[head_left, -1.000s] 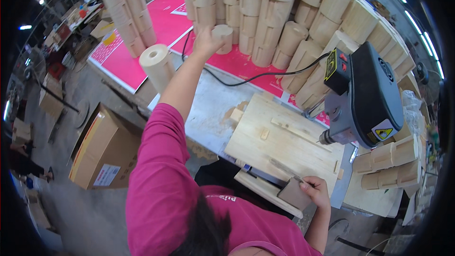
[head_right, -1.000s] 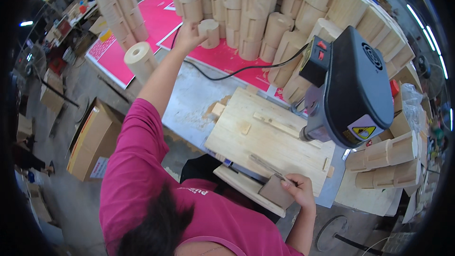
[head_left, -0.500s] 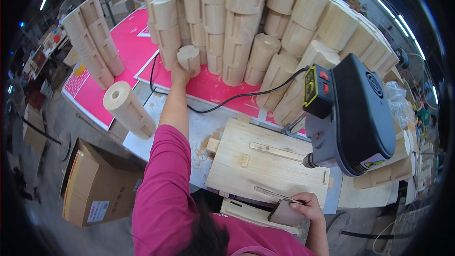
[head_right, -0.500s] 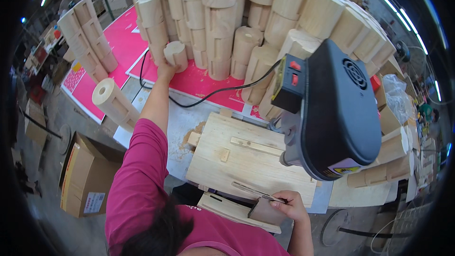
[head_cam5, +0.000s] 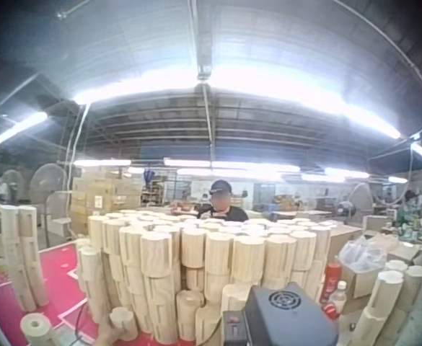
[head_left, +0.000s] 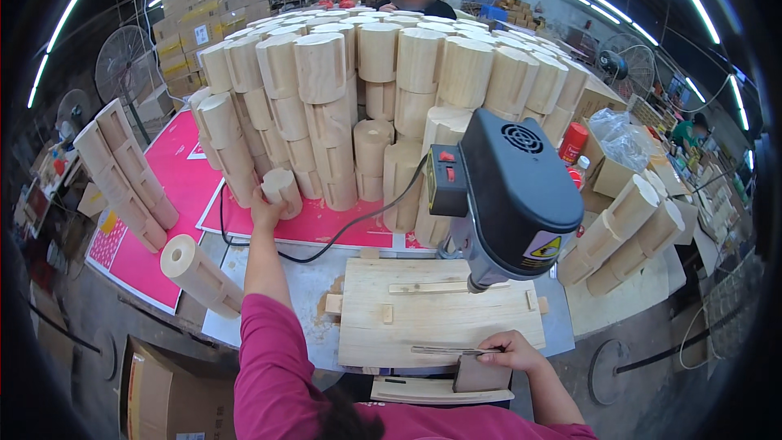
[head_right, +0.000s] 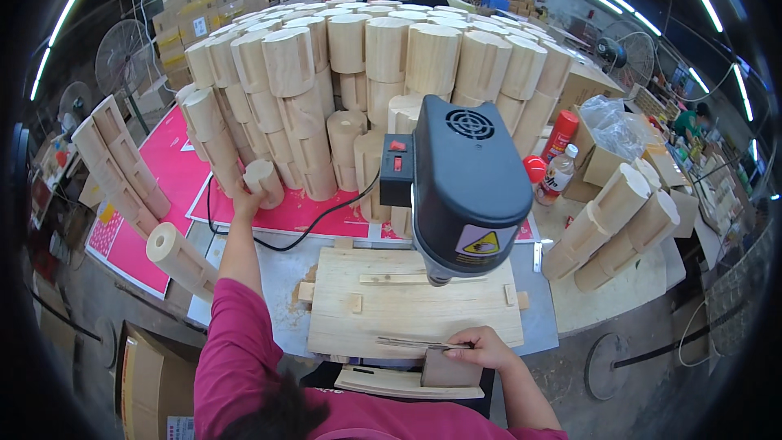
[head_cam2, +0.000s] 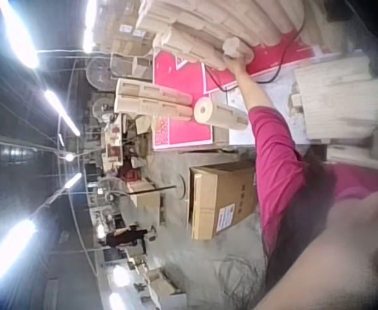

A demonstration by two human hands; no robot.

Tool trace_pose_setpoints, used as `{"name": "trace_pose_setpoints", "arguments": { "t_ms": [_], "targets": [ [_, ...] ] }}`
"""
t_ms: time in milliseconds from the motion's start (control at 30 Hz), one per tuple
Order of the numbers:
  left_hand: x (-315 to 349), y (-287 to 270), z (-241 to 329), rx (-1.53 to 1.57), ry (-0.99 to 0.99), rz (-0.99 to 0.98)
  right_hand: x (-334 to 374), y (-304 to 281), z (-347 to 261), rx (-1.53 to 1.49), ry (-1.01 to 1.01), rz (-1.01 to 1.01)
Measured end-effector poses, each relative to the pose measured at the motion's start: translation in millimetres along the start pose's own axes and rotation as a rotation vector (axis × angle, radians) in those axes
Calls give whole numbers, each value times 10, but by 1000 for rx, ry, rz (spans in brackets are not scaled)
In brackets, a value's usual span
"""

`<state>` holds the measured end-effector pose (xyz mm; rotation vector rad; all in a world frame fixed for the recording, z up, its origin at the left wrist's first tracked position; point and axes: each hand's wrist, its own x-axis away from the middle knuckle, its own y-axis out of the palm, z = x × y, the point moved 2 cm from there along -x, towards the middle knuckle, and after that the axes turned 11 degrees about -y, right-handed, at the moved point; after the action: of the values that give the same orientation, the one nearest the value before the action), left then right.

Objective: Machining grooves into wooden cylindrical blocks using a drill press and a wooden jig.

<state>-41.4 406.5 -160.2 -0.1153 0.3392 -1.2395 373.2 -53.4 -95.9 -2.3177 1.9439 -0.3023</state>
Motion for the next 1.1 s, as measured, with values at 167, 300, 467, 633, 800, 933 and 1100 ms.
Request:
{"name": "trace_pose_setpoints", "arguments": {
  "t_ms": [167, 300, 467, 633, 800, 933, 1100],
  "targets": [
    [837, -142, 608, 96, 23, -16, -15, 5, 41, -20, -36, -5],
    [1525, -409, 936, 242, -76, -192, 32, -5, 60, -25, -56, -23],
    [2361, -741, 1667, 393, -157, -556, 193, 148, -344, 126, -229, -120],
    [2829, -802, 2181, 116, -22, -956, 345, 22, -745, 238, -530, 1],
    [3013, -485, 2257, -110, -21, -1106, 264, -204, -573, 530, -514, 230],
    [3029, -111, 2024, -241, 21, -1191, 125, -225, -383, 471, -426, 306],
    [3026, 53, 1914, -244, 23, -1192, 58, -304, -349, 456, -436, 321]
  ]
}}
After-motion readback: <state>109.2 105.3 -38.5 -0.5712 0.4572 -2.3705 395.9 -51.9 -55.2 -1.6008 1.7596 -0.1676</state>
